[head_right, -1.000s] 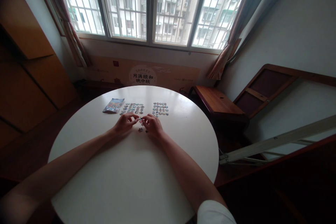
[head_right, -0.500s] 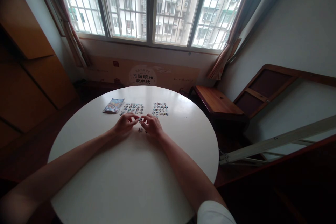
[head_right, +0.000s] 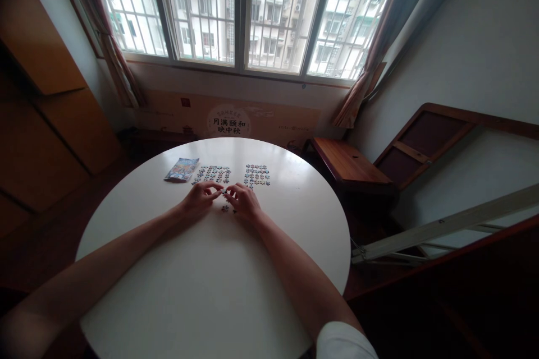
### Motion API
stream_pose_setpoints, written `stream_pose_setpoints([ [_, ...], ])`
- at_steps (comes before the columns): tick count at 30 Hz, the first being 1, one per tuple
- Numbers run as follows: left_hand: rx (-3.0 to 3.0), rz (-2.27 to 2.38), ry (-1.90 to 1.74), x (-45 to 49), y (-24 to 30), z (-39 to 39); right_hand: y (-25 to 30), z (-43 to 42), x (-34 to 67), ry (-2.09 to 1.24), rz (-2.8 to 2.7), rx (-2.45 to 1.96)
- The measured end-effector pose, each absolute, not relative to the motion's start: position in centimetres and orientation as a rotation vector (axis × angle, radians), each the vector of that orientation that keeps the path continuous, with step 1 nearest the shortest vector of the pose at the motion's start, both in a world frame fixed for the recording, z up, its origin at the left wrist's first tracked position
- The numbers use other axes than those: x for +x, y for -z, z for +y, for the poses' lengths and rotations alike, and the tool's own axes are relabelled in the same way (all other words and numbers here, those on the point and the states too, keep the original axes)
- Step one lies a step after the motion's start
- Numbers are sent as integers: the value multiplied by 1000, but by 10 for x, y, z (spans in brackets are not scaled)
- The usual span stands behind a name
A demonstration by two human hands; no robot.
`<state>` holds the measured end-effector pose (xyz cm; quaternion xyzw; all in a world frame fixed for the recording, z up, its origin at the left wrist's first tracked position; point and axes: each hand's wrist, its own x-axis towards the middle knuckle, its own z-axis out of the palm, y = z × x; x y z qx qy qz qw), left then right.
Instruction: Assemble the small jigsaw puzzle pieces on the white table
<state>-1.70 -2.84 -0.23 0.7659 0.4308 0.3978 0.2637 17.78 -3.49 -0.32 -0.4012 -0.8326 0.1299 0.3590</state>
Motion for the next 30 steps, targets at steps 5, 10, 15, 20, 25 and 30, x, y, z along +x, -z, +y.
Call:
stream_pose_setpoints([
  [5,2071,1206,-1083,-17,5,-29,1,-36,178,-342,-2147,-1054],
  [10,2126,1192,-1066,-18,4,-29,1,-36,177,-351,-2151,-1054],
  [15,2243,1122,-1038,-21,-2,-31,2,-36,178,-363,-2167,-1014],
  [20,2353,1130,-977,-24,-4,-32,4,-34,178,-351,-2183,-978],
  [25,2363,1074,-969,-26,-8,-32,3,-36,178,-354,-2181,-992],
  [30,2369,1098,-892,-44,-20,-23,0,-38,177,-366,-2160,-1029],
])
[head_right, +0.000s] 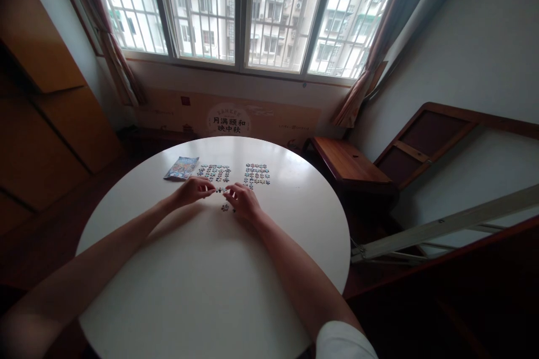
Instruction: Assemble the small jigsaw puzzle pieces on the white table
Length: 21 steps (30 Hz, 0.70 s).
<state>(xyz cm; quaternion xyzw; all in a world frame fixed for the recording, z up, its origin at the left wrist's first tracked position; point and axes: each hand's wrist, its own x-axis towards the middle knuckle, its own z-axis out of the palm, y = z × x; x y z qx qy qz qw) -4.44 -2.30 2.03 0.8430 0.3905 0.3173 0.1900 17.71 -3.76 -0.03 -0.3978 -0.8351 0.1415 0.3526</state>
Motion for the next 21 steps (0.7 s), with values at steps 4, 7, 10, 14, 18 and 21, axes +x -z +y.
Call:
stream_pose_setpoints([
  [4,2386,1350,-845,-73,-30,-10,2,-37,177,-356,-2151,-1046],
  [7,2336,1566,-796,-90,-33,-4,3,-36,177,-348,-2150,-1050],
  [10,2281,1724,-800,-96,-35,-3,4,-36,177,-345,-2149,-1060],
  [14,2217,1754,-782,-86,-37,-10,4,-36,178,-329,-2152,-1070],
  [18,2156,1752,-715,-70,-36,-19,4,-37,178,-322,-2149,-1071],
  [21,2184,1742,-687,-62,-32,-22,3,-37,178,-321,-2148,-1073],
])
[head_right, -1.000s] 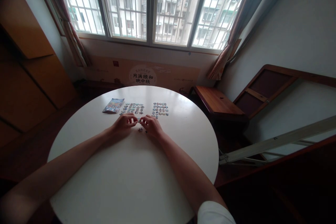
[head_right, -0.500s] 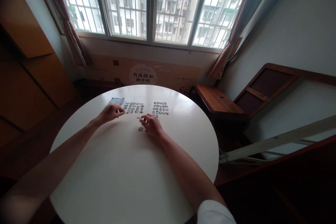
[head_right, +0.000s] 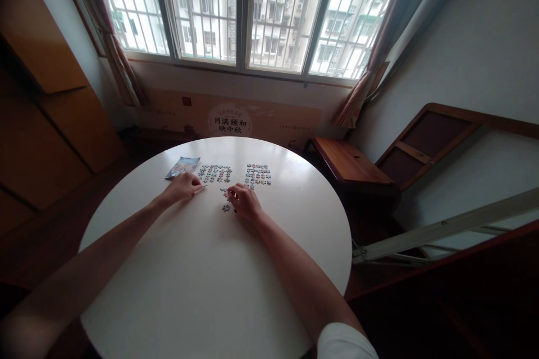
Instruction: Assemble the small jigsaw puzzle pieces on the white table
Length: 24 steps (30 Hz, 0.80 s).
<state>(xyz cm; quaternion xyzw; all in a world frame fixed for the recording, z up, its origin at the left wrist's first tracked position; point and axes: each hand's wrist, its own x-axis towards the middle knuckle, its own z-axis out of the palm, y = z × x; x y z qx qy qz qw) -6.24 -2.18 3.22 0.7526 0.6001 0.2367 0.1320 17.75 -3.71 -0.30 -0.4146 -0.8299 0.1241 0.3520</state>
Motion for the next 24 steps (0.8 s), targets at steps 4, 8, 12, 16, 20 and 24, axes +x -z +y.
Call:
stream_pose_setpoints([
  [4,2199,1742,-667,-60,-29,-22,1,-38,177,-323,-2148,-1065],
  [8,2200,1732,-647,-59,-33,-25,2,-38,176,-321,-2148,-1053],
  [12,2119,1704,-650,-59,-36,-28,3,-37,177,-316,-2148,-1055],
  [16,2095,1690,-687,-60,-33,-25,2,-38,177,-318,-2152,-1054],
  [20,2154,1735,-645,-60,-30,-22,2,-38,177,-325,-2151,-1056],
  [24,2181,1783,-668,-57,-28,-22,2,-38,177,-329,-2154,-1054],
])
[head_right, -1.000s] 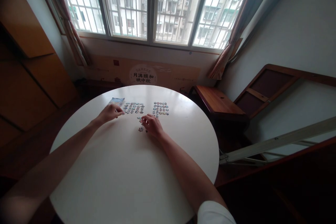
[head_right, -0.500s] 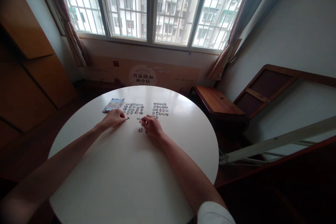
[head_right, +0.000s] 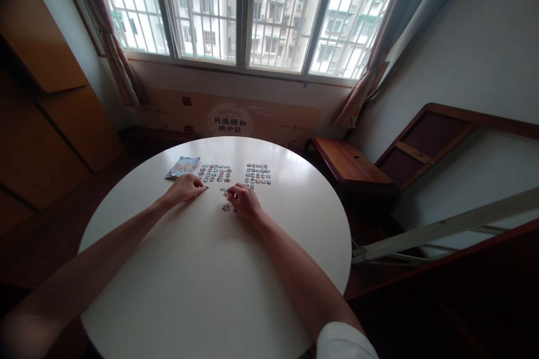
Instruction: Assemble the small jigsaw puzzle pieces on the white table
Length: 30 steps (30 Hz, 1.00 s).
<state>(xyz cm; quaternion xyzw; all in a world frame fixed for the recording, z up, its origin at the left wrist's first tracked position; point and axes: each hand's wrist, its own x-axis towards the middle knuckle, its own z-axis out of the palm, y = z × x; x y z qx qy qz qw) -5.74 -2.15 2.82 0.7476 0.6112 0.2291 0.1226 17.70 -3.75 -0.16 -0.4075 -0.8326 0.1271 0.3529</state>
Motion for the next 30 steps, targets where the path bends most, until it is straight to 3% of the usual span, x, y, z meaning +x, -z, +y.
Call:
stream_pose_setpoints([
  [30,2149,2031,-648,-52,-17,-20,2,-37,177,-349,-2160,-1046],
])
